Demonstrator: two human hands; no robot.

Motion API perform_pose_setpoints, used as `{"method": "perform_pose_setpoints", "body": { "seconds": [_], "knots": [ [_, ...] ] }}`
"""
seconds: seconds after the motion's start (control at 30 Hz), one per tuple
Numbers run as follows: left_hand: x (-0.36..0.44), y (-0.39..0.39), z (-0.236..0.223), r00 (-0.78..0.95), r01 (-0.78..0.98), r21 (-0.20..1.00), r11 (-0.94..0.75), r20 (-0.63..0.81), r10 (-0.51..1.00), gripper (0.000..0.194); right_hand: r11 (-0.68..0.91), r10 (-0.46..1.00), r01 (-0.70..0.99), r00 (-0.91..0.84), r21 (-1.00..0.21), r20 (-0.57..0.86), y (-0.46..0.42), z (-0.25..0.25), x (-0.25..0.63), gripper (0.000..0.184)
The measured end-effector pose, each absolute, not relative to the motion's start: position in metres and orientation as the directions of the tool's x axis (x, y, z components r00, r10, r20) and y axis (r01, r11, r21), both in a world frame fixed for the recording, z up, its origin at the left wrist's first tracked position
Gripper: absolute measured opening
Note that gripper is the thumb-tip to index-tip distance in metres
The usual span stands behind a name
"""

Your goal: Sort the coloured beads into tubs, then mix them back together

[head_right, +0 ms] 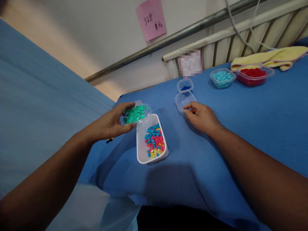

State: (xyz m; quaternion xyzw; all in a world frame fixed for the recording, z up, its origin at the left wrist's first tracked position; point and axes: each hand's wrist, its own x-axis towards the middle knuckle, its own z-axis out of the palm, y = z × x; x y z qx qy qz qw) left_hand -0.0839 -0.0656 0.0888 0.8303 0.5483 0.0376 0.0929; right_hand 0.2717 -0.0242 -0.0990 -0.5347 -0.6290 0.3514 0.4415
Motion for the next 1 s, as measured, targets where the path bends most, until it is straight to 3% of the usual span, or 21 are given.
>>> {"method": "perform_pose_setpoints", "body": {
  "seconds": [0.27, 0.43, 0.57, 0.7, 0.9, 1.0],
  "knots": [
    [-0.051, -0.126, 0.107, 0.605, 0.737, -0.265, -0.621, -0.148, 0.782, 0.078, 0.204, 0.979, 0.359, -0.050, -0.911, 0.199, -0.022, -0.105, 0.273, 0.026],
    [-0.030, -0.138, 0.101, 0.670, 0.573, -0.481, -0.663, -0.191, 0.717, 0.070, 0.205, 0.978, 0.368, -0.057, -0.907, 0.198, -0.021, -0.106, 0.274, 0.027],
    [-0.022, -0.141, 0.102, 0.683, 0.519, -0.552, -0.653, -0.193, 0.705, 0.060, 0.199, 0.980, 0.352, -0.057, -0.915, 0.191, -0.021, -0.104, 0.273, 0.026],
    [-0.022, -0.139, 0.102, 0.708, 0.491, -0.547, -0.678, -0.203, 0.676, 0.059, 0.171, 0.985, 0.350, -0.057, -0.921, 0.161, -0.022, -0.101, 0.272, 0.027],
    [-0.038, -0.117, 0.108, 0.563, 0.625, -0.553, -0.551, -0.169, 0.809, 0.075, 0.158, 0.987, 0.377, -0.061, -0.913, 0.146, -0.023, -0.099, 0.272, 0.030],
    [-0.059, -0.094, 0.111, 0.470, 0.759, -0.496, -0.421, -0.028, 0.882, 0.081, 0.157, 0.988, 0.402, -0.071, -0.902, 0.140, -0.023, -0.098, 0.272, 0.030]
  ]
}}
